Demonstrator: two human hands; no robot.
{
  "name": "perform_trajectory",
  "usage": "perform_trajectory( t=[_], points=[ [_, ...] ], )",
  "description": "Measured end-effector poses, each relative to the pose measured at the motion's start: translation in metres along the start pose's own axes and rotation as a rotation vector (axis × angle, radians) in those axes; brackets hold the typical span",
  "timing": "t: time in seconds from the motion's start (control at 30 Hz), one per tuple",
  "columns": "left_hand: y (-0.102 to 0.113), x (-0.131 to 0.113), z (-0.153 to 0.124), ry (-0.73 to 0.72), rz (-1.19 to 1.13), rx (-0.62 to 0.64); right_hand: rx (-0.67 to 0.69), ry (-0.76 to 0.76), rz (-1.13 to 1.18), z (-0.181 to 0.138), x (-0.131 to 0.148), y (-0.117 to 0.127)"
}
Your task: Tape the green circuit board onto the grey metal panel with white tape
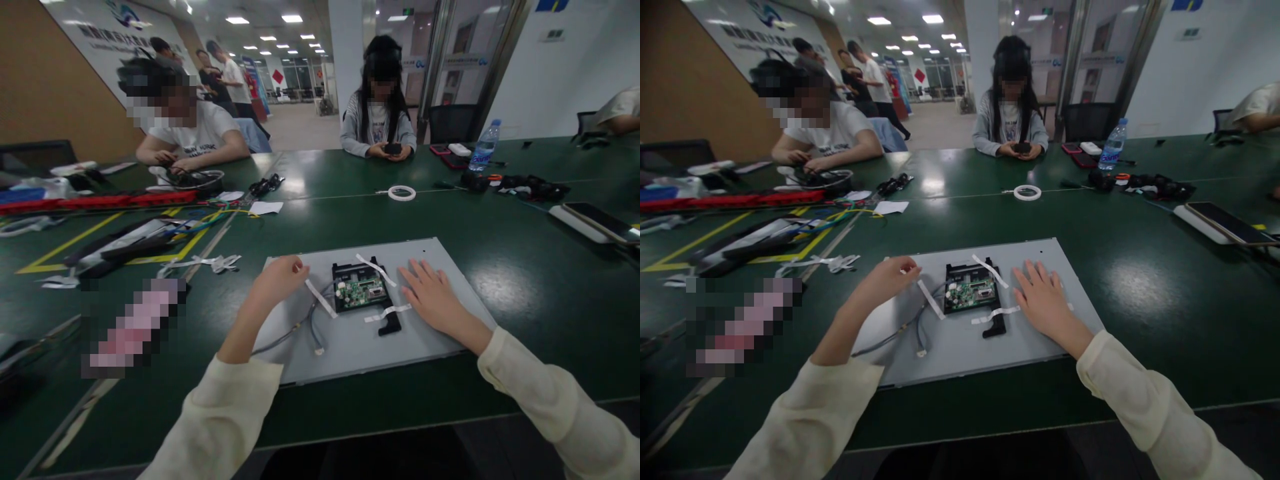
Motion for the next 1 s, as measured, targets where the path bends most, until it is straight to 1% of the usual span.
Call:
perform_trajectory(
  t=[0.13,0.27,0.63,0.77,0.9,1.0],
  points=[
    [-0.017,0.004,0.010,-0.056,0.001,0.053,-0.020,0.004,-0.021,-0.002,0.002,0.002],
    [-0.023,0.006,0.010,-0.057,-0.056,0.108,-0.028,-0.002,-0.022,-0.003,0.002,0.003],
    [-0.031,0.010,0.018,-0.132,-0.070,0.071,-0.004,-0.011,-0.011,-0.003,0.001,0.002],
    [-0.027,0.010,0.015,-0.147,-0.212,0.075,0.000,-0.002,-0.010,-0.004,0.001,0.004],
    [-0.026,0.006,0.008,-0.151,-0.394,0.133,-0.011,0.013,-0.017,-0.004,0.001,0.005],
    [-0.024,0.003,0.004,-0.150,-0.483,0.158,-0.014,0.026,-0.016,-0.004,0.001,0.005]
  ],
)
Point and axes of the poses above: each hand's wrist, its own z-axis towards the middle knuckle, its own y-axis out of the back of the hand, x = y × z, the point moved 10 cm from there along z, towards the middle knuckle, and after that the axes turned 15 degrees about x, right-handed, at the moved point
